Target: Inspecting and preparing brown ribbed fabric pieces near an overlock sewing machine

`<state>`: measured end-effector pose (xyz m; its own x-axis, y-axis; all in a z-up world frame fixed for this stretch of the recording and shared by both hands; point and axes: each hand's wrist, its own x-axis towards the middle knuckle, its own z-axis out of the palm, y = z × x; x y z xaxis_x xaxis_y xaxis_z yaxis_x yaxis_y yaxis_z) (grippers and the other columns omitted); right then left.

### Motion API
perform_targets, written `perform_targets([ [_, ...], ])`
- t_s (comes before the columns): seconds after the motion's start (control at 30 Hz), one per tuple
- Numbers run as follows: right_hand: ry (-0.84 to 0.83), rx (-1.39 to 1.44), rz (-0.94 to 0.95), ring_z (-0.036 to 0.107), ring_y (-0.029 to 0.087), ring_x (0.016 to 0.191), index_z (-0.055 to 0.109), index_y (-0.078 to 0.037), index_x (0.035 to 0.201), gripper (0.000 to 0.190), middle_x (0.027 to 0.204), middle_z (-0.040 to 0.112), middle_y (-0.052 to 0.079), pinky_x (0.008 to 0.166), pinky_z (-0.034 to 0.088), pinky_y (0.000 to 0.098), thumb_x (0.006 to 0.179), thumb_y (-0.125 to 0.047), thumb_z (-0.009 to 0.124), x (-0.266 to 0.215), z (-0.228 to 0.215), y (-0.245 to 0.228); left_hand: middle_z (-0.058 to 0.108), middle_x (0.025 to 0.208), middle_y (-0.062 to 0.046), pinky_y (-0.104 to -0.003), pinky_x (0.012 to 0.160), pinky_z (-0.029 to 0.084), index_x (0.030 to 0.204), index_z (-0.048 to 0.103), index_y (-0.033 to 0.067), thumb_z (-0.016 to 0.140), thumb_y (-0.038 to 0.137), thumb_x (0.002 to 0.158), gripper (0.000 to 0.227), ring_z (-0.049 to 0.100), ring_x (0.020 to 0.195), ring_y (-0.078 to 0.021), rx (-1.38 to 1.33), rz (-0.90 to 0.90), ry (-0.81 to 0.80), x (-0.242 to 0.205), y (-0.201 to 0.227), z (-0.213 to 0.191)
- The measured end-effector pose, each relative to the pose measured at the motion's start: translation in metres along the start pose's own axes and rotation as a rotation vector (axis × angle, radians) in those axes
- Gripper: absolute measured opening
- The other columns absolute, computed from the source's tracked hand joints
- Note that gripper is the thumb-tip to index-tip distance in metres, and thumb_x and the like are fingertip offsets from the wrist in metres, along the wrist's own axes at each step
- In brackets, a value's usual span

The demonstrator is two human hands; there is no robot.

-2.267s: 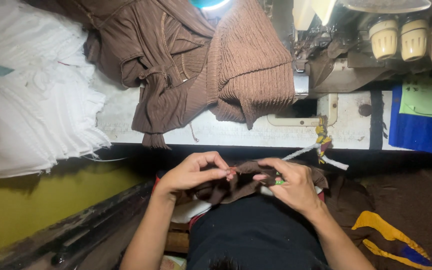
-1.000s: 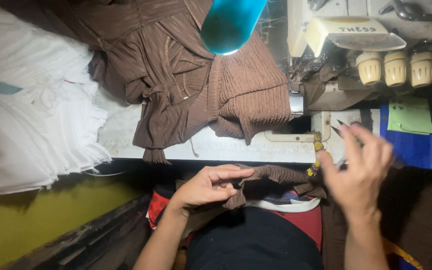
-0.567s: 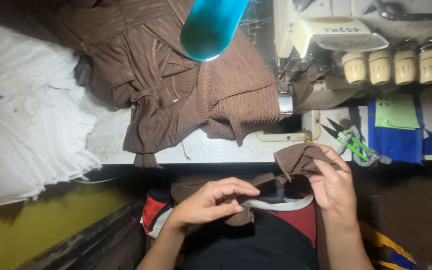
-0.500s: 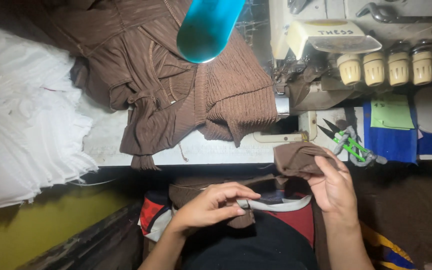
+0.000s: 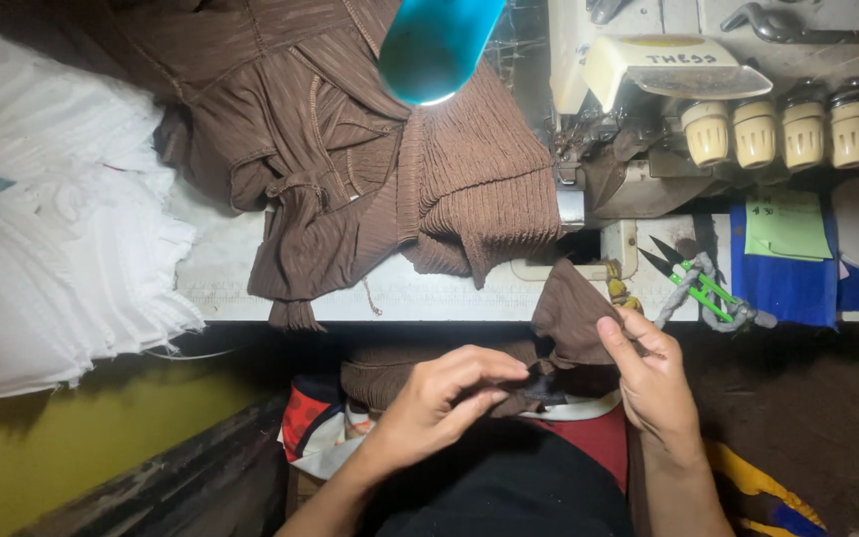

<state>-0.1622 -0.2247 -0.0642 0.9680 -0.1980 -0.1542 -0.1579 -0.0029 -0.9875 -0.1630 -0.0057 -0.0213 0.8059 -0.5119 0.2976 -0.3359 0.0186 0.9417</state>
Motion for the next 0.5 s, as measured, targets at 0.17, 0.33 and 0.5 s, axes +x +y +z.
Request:
perform_targets([
  [0.17,-0.05,0.348,0.147,0.056,0.024,0.083,0.046,0.003,0.11,0.031,0.098,0.056,0.017,0.073,0.048,0.0333,0.08,-0.005,0.048,0.013,0.001,-0.005,0.055,0.096,-0.006,-0.027,0.087,0.043,0.097,0.053,0.0085,0.046,-0.013,0.079,0.029,0.056,0.091,-0.0202,-0.242,0.04,-0.269,0.004,-0.033,0.068],
  [0.33,-0.001,0.284,-0.062,0.058,0.021,0.082,0.049,0.001,0.104,0.021,0.095,0.057,0.014,0.078,0.051,0.0334,0.084,-0.005,0.047,0.015,-0.004,-0.057,0.049,0.111,-0.006,-0.031,0.095,0.044,0.112,0.043,0.0133,0.043,-0.002,0.078,0.037,0.055,0.102,-0.0232,-0.176,0.271,-0.561,0.017,-0.023,0.116],
  [0.5,0.115,-0.054,-0.235,0.054,0.012,0.083,0.051,0.001,0.103,0.017,0.091,0.055,0.007,0.085,0.048,0.025,0.088,-0.005,0.047,0.013,-0.027,-0.074,0.053,0.106,-0.014,-0.038,0.083,0.048,0.109,0.047,-0.0018,0.028,0.011,0.097,0.026,0.057,0.092,-0.0307,-0.01,0.497,-0.146,0.039,-0.005,0.063],
])
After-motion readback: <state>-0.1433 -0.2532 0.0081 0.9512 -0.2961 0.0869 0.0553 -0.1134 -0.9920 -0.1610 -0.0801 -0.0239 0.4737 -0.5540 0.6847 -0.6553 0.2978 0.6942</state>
